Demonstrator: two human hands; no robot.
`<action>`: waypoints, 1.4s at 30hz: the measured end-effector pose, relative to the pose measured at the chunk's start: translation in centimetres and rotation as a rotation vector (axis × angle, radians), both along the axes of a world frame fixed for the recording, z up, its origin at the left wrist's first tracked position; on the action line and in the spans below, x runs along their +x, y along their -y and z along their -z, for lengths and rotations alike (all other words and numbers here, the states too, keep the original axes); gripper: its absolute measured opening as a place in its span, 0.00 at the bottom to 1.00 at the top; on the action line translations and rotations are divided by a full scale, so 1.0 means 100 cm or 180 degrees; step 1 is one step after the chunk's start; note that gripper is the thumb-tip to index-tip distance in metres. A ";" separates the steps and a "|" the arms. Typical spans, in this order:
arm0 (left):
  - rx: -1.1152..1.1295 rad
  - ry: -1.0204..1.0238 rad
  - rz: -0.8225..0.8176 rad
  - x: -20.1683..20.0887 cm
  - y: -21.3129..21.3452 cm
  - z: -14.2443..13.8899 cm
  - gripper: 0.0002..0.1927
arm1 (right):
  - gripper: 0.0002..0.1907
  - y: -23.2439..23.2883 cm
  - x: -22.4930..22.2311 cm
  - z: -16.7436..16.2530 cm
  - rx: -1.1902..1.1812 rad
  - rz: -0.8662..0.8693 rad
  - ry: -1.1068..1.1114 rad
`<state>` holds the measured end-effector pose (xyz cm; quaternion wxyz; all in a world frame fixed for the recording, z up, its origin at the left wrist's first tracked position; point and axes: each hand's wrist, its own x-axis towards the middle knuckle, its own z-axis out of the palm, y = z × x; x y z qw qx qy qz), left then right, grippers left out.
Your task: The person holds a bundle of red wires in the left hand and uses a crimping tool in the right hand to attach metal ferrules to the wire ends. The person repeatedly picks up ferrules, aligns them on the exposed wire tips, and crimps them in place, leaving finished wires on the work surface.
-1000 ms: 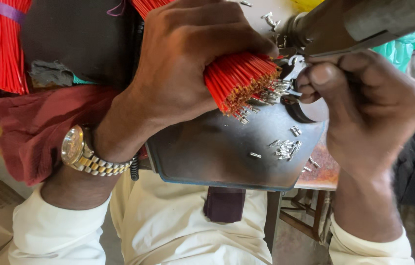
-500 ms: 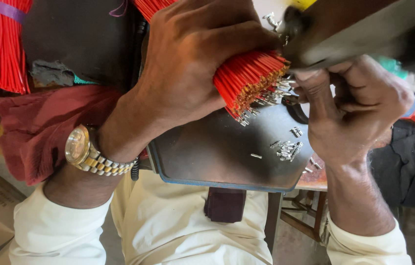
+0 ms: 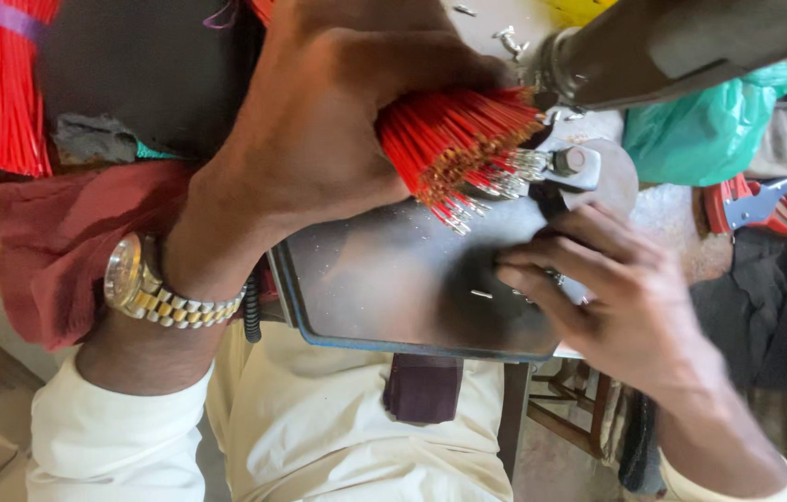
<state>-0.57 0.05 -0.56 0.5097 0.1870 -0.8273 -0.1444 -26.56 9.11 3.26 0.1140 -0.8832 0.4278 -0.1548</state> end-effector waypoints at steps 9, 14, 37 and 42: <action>-0.0217 0.0132 -0.0349 -0.004 -0.002 0.002 0.07 | 0.04 0.005 0.003 0.001 -0.0269 0.1248 0.2177; 0.0021 -0.0021 -0.0345 -0.008 -0.003 0.005 0.06 | 0.06 0.013 0.002 -0.013 -0.0107 0.0852 0.1821; -0.0304 0.0184 -0.0400 -0.010 -0.004 -0.004 0.11 | 0.06 0.033 -0.004 0.011 -0.0471 0.0921 0.1275; -0.0297 0.0463 0.0008 0.006 0.000 -0.011 0.11 | 0.05 0.017 -0.005 -0.025 0.0164 0.0305 0.0404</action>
